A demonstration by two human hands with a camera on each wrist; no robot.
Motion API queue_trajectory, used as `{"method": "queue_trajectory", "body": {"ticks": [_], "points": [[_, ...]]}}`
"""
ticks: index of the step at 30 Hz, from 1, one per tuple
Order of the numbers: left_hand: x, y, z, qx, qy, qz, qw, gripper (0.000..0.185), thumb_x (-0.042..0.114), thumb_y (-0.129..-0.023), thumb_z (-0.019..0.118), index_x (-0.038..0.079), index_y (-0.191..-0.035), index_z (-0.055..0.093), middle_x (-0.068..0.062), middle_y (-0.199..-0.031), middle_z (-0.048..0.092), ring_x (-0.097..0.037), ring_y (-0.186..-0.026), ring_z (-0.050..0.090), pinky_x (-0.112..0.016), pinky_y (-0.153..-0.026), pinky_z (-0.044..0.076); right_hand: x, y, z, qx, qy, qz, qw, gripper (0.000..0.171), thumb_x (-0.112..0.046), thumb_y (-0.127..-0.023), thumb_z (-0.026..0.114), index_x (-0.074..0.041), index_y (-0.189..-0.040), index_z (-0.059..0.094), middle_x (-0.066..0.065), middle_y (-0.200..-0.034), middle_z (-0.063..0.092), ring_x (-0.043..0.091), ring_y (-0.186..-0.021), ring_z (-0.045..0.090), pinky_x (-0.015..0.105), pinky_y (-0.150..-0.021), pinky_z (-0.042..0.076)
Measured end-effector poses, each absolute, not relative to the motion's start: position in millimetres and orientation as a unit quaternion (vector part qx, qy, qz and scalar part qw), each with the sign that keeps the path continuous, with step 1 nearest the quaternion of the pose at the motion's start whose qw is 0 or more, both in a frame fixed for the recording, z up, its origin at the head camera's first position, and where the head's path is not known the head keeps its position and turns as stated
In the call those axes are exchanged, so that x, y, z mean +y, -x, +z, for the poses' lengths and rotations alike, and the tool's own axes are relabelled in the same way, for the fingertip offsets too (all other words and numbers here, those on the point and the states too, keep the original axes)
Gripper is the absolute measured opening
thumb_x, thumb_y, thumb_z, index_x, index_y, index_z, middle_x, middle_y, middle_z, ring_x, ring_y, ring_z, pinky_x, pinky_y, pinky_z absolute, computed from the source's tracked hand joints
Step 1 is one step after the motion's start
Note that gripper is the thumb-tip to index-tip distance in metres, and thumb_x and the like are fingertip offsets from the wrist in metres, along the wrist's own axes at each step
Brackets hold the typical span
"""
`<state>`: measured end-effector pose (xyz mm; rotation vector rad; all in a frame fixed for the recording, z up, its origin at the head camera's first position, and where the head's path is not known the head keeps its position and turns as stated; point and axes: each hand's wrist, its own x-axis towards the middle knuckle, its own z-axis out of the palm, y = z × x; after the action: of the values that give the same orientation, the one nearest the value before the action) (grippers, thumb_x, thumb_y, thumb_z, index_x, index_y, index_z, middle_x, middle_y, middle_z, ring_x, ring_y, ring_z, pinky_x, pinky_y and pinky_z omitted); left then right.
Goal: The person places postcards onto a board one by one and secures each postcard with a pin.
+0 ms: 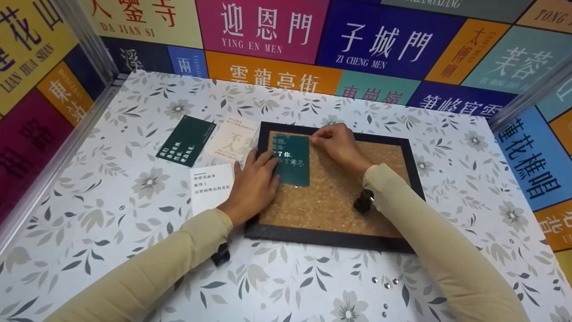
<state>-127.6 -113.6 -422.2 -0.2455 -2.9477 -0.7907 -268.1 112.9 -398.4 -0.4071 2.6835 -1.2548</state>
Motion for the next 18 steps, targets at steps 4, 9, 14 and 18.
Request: {"method": "queue_trajectory", "body": {"ticks": [4, 9, 14, 18], "points": [[-114, 127, -423, -0.963, 0.082, -0.253, 0.047, 0.046, 0.021, -0.11, 0.066, 0.003, -0.153, 0.063, -0.014, -0.167, 0.051, -0.045, -0.162, 0.031, -0.082, -0.121, 0.026, 110, 270, -398, 0.891, 0.139, -0.427, 0.073, 0.014, -0.005, -0.106, 0.073, 0.001, -0.111, 0.084, 0.015, -0.112, 0.081, 0.019, -0.101, 0.066, 0.031, -0.093, 0.053], [-114, 127, -424, -0.963, 0.081, -0.252, 0.047, 0.046, 0.02, -0.11, 0.066, 0.003, -0.153, 0.063, -0.014, -0.167, 0.051, -0.046, -0.162, 0.031, -0.082, -0.12, 0.027, 106, 273, -398, 0.884, 0.135, -0.44, 0.083, 0.014, -0.005, -0.106, 0.073, 0.001, -0.112, 0.084, 0.015, -0.113, 0.08, 0.019, -0.104, 0.066, 0.032, -0.095, 0.052], [-113, 127, -423, -0.963, 0.077, -0.254, 0.043, 0.047, 0.021, -0.11, 0.067, 0.004, -0.154, 0.063, -0.013, -0.168, 0.051, -0.045, -0.163, 0.03, -0.082, -0.121, 0.026, 103, 277, -397, 0.888, 0.121, -0.435, 0.089, 0.015, -0.007, -0.106, 0.073, 0.0, -0.113, 0.084, 0.014, -0.114, 0.08, 0.02, -0.106, 0.065, 0.036, -0.1, 0.053], [-113, 129, -423, -0.964, 0.076, -0.252, 0.039, 0.048, 0.021, -0.11, 0.067, 0.004, -0.155, 0.062, -0.012, -0.168, 0.05, -0.045, -0.163, 0.03, -0.082, -0.121, 0.025, 101, 281, -398, 0.888, 0.126, -0.433, 0.089, 0.015, -0.005, -0.106, 0.072, 0.002, -0.112, 0.084, 0.016, -0.113, 0.08, 0.02, -0.105, 0.065, 0.034, -0.097, 0.052]]}}
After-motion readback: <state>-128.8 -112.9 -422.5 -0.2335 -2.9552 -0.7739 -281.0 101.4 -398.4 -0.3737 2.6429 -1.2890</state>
